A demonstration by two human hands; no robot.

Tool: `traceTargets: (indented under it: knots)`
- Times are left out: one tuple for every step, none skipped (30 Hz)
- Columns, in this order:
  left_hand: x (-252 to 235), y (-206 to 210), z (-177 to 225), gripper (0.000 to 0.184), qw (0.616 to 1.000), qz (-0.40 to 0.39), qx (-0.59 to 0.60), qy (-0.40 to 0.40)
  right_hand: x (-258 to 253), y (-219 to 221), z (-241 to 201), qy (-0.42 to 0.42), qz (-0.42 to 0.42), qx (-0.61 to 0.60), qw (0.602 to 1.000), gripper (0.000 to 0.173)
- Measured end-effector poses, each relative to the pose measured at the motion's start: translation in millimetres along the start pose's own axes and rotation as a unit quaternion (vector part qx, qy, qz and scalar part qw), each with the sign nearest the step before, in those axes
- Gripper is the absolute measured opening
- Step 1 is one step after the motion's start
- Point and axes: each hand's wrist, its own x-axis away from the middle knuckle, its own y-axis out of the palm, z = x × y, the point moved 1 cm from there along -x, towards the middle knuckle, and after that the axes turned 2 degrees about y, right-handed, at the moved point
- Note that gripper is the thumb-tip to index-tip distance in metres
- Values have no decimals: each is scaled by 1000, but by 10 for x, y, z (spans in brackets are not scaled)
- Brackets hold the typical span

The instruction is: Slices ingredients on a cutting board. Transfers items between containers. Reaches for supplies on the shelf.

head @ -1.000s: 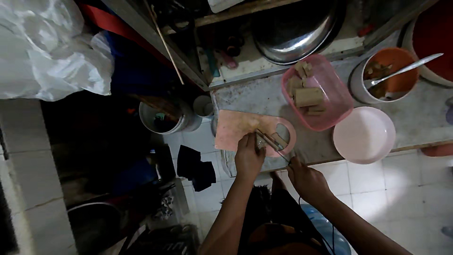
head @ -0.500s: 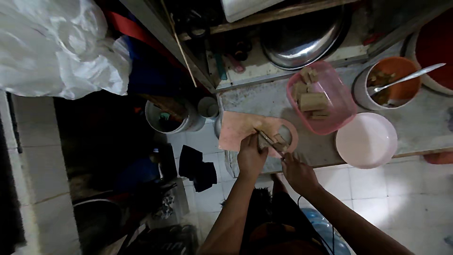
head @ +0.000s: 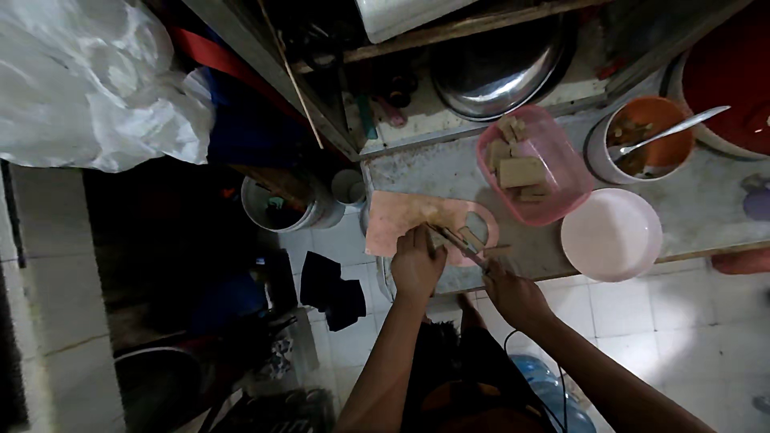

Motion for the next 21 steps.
traceTargets:
  knots:
    - [-19,-4,-11,59,1000,0,9,-3,26,-21,4,0,4,-7,1000,48]
    - [-30,-6,-24,59,1000,3,20,-1,44,-38,-3,-2,11,-12,1000,48]
    - [-33,-16,-34,60,999,0,32,-2,58,-56,-21,-4,17,-17,1000,47]
    - [-29,-31,-44,63,999,-8,46,-7,71,-62,-37,-11,29,-21,999,46]
    - [-21,-38,-57,64,998,-9,61,-11,89,-63,-53,-20,41,-23,999,44]
    - [-9,-38,-68,65,997,-10,75,-16,110,-64,-69,-27,48,-24,998,43]
    - [1,-37,-76,65,996,-13,85,-22,124,-59,-82,-34,51,-21,998,43]
    - [6,-37,-81,65,996,-19,87,-28,131,-50,-94,-37,52,-15,998,43]
    - [5,-40,-83,65,995,-24,87,-33,131,-38,-105,-37,52,-9,998,43]
    - [1,-40,-81,64,995,-26,85,-33,130,-25,-113,-36,53,-3,998,43]
    - [-2,-34,-81,63,996,-24,82,-31,129,-14,-123,-35,55,2,998,43]
    - [-3,-28,-79,62,996,-19,80,-27,130,-6,-133,-36,58,6,998,43]
    - [-2,-24,-73,61,997,-15,77,-26,132,-1,-143,-35,60,10,998,43]
    - [1,-23,-63,61,997,-14,73,-26,132,11,-146,-37,66,14,997,43]
    - [4,-25,-55,60,997,-14,70,-25,131,23,-148,-39,73,17,996,43]
    - [4,-29,-47,60,997,-17,68,-28,130,29,-154,-37,74,19,996,42]
    - [1,-32,-44,60,997,-19,65,-28,129,41,-159,-37,78,20,996,42]
    - [-2,-35,-43,59,997,-22,61,-28,135,48,-168,-35,81,22,996,42]
    - [-9,-42,-38,58,998,-26,58,-28,144,51,-181,-32,85,23,996,42]
    - [-20,-57,-26,58,997,-35,57,-31,154,49,-198,-26,84,26,996,41]
    - [-32,-70,-17,58,997,-43,56,-34,155,54,-210,-24,84,30,996,41]
